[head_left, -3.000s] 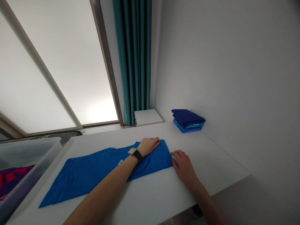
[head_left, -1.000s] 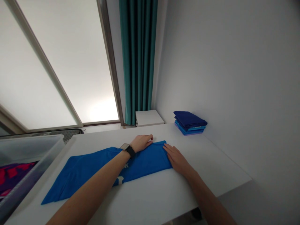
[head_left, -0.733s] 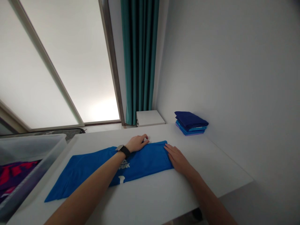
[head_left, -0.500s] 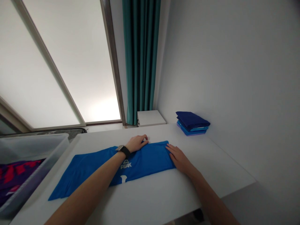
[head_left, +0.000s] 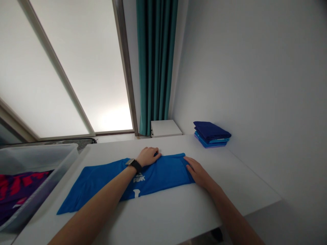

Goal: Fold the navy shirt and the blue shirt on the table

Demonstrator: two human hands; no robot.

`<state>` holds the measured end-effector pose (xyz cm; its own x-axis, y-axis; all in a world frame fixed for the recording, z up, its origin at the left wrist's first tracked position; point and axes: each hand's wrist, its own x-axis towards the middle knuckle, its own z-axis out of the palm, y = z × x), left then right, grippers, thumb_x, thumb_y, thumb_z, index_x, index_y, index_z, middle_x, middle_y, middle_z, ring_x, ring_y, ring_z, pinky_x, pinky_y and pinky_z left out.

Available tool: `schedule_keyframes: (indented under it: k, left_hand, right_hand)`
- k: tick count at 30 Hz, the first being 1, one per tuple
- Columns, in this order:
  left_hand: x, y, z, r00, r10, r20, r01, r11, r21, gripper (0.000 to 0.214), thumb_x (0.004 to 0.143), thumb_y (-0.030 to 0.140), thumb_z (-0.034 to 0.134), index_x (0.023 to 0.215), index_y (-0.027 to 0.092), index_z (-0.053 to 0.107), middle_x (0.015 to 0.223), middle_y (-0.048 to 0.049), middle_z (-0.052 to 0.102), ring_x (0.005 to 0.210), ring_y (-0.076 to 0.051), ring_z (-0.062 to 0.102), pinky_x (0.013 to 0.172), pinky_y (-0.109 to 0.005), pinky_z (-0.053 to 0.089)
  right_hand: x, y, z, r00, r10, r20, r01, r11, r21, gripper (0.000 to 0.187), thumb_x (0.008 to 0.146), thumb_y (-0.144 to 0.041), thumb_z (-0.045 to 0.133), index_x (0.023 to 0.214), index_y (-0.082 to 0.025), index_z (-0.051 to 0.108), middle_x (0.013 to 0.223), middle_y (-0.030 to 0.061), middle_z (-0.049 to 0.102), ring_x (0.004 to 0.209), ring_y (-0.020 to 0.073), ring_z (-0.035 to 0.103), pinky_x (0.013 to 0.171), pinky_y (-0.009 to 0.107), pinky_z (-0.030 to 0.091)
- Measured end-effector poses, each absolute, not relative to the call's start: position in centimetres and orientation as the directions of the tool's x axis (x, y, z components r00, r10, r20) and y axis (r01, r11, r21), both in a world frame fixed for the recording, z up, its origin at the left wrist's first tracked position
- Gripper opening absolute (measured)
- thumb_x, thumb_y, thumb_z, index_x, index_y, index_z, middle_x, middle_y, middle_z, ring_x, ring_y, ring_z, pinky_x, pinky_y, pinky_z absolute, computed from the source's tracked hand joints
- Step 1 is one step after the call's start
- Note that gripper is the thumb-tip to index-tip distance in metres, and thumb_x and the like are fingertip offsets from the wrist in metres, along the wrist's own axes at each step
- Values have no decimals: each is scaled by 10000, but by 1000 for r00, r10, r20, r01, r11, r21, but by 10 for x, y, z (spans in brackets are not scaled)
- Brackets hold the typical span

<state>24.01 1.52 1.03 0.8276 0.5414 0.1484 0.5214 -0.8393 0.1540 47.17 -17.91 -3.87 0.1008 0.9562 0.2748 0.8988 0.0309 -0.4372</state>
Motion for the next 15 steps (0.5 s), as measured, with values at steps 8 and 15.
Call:
schedule_keyframes:
  k: [8,15]
  left_hand:
    - [236,15,6,794,589,147,563,-805,186,358,943,508,401,901,209,594,879,-75,703,803,-241,659,720,-327,450]
    - [235,7,0,790,587,176,576,-810,115,361,967,496,360,960,212,583,923,-82,700,846,-248,659,741,-332,445]
  right_hand:
    - [473,-178,-44,73,952,298,911,57,-408,435,940,-262,344,1311,-184,557,1398,110,517,1285,226,473,1108,467,356]
    - [447,-173,-17,86,924,371,954,31,-298,476,958,-243,271,1353,-172,527,1383,122,530,1287,244,468,1123,504,327]
